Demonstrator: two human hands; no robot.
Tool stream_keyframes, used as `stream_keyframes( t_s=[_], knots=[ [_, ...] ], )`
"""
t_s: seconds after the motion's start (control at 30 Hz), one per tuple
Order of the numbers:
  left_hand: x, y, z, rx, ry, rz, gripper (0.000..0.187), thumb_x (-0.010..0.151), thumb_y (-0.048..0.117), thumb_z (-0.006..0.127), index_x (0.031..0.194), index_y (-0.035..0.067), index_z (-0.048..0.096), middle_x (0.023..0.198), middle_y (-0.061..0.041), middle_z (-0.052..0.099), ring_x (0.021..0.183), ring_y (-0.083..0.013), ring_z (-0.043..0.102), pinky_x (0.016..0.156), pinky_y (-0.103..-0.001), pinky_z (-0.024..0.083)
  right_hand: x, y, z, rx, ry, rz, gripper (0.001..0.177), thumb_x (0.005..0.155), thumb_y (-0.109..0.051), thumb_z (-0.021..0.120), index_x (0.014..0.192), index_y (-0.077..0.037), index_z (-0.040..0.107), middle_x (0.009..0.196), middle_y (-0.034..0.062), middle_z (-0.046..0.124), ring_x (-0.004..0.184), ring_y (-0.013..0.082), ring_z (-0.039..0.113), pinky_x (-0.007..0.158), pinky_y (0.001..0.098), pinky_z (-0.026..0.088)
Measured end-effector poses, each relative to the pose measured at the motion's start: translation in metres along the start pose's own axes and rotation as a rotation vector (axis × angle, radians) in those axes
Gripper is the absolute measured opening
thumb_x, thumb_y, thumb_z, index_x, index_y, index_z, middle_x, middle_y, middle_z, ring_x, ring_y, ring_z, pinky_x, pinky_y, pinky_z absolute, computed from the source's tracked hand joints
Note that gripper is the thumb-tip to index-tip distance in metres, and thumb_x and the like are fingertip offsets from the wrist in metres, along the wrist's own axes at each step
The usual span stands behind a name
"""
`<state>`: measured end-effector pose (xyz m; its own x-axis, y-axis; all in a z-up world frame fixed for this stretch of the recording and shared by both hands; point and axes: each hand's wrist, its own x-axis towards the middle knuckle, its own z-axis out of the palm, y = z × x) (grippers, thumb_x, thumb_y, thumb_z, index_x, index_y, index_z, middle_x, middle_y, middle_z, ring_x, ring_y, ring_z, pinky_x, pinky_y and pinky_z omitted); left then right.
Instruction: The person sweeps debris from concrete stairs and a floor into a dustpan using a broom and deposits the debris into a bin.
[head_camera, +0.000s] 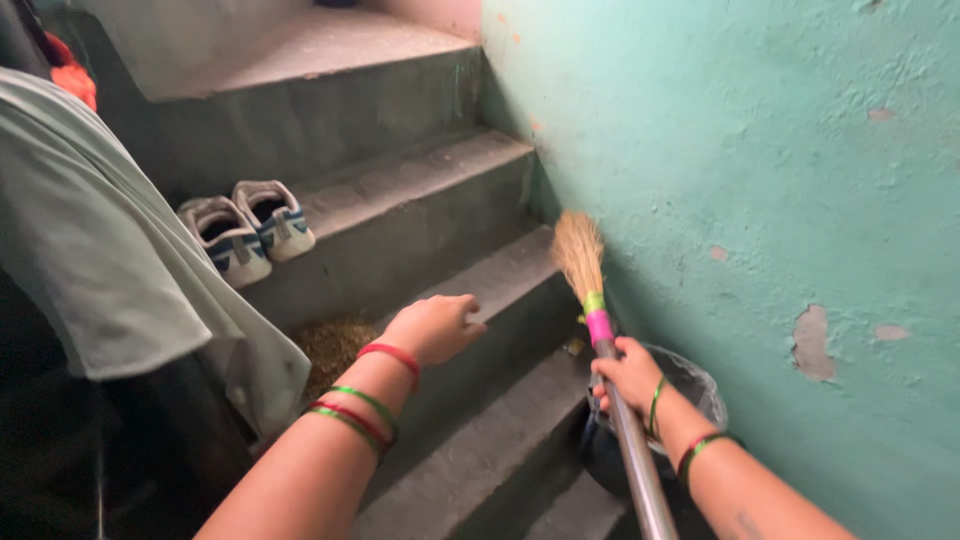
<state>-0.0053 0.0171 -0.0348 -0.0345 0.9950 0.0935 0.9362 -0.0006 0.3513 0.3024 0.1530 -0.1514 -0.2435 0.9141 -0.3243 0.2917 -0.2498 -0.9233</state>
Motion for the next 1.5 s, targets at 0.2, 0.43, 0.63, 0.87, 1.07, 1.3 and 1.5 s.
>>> stream_keyframes(
  t_s=[0.2,0.43,0.63,0.87,1.07,1.3,1.5],
  knots=[
    [-0.007,0.098,0.029,-0.003,-0.036,-0.043,0.045,0.09,0.048,0.064,0.124,0.019,0.067,0.117,-0.013,0.072,0.11,-0.0358,0.067,0.094,-0.048,0.053,0.034,0.009,-0.065,-0.087,-0.126,-0.092,0.073,0.086,-0.003,0.067,0.15,-0.01,0.033,0.09,0.0177,0.066,0.058,0.0235,0.067,0.045,0.0364,0.055],
    [-0.045,0.232,0.138,-0.162,-0.198,0.056,0.042,0.089,0.047,0.064,0.117,0.017,0.072,0.11,-0.016,0.074,0.106,-0.0372,0.069,0.091,-0.049,0.054,0.048,0.069,-0.194,-0.967,-0.084,-0.289,0.074,0.076,-0.016,0.073,0.145,-0.017,0.046,0.097,0.0169,0.075,0.064,0.0267,0.074,0.063,0.044,0.063],
    [-0.053,0.311,0.21,-0.226,-0.271,0.07,0.05,0.087,0.049,0.067,0.123,0.014,0.069,0.112,-0.017,0.072,0.107,-0.0369,0.068,0.092,-0.048,0.053,0.018,0.062,-0.302,-1.21,-0.174,-0.256,0.069,0.076,-0.023,0.079,0.14,-0.027,0.053,0.092,0.0122,0.077,0.064,0.0251,0.074,0.057,0.0411,0.063],
    [-0.046,0.366,0.243,-0.235,-0.197,0.043,0.052,0.088,0.05,0.067,0.121,0.01,0.071,0.113,-0.017,0.074,0.109,-0.0356,0.069,0.093,-0.047,0.053,-0.071,0.018,-0.334,-1.202,-0.448,-0.156,0.062,0.083,-0.029,0.076,0.14,-0.028,0.051,0.085,0.0081,0.077,0.057,0.022,0.074,0.048,0.039,0.062],
    [-0.067,0.381,0.263,-0.266,-0.153,-0.039,0.045,0.086,0.048,0.067,0.118,0.016,0.072,0.11,-0.014,0.074,0.104,-0.0333,0.071,0.09,-0.046,0.055,-0.096,0.042,-0.282,-1.255,-0.676,-0.217,0.059,0.084,-0.03,0.073,0.14,-0.029,0.052,0.088,0.0064,0.079,0.058,0.0185,0.075,0.051,0.0354,0.062],
    [-0.129,0.35,0.286,-0.348,-0.186,-0.007,0.037,0.09,0.039,0.063,0.119,0.018,0.072,0.108,-0.014,0.075,0.101,-0.0338,0.071,0.089,-0.046,0.055,-0.137,0.086,-0.203,-1.292,-0.897,-0.32,0.048,0.086,-0.026,0.069,0.133,-0.024,0.06,0.095,0.0042,0.08,0.058,0.0185,0.074,0.055,0.0345,0.063],
    [-0.148,0.337,0.278,-0.315,-0.262,-0.164,0.049,0.088,0.041,0.064,0.134,0.024,0.067,0.108,-0.015,0.074,0.105,-0.0344,0.069,0.091,-0.048,0.053,-0.125,0.105,-0.199,-1.35,-0.848,-0.237,0.043,0.088,-0.026,0.068,0.131,-0.024,0.062,0.091,0.0091,0.08,0.058,0.0194,0.075,0.058,0.0347,0.065]
  ],
)
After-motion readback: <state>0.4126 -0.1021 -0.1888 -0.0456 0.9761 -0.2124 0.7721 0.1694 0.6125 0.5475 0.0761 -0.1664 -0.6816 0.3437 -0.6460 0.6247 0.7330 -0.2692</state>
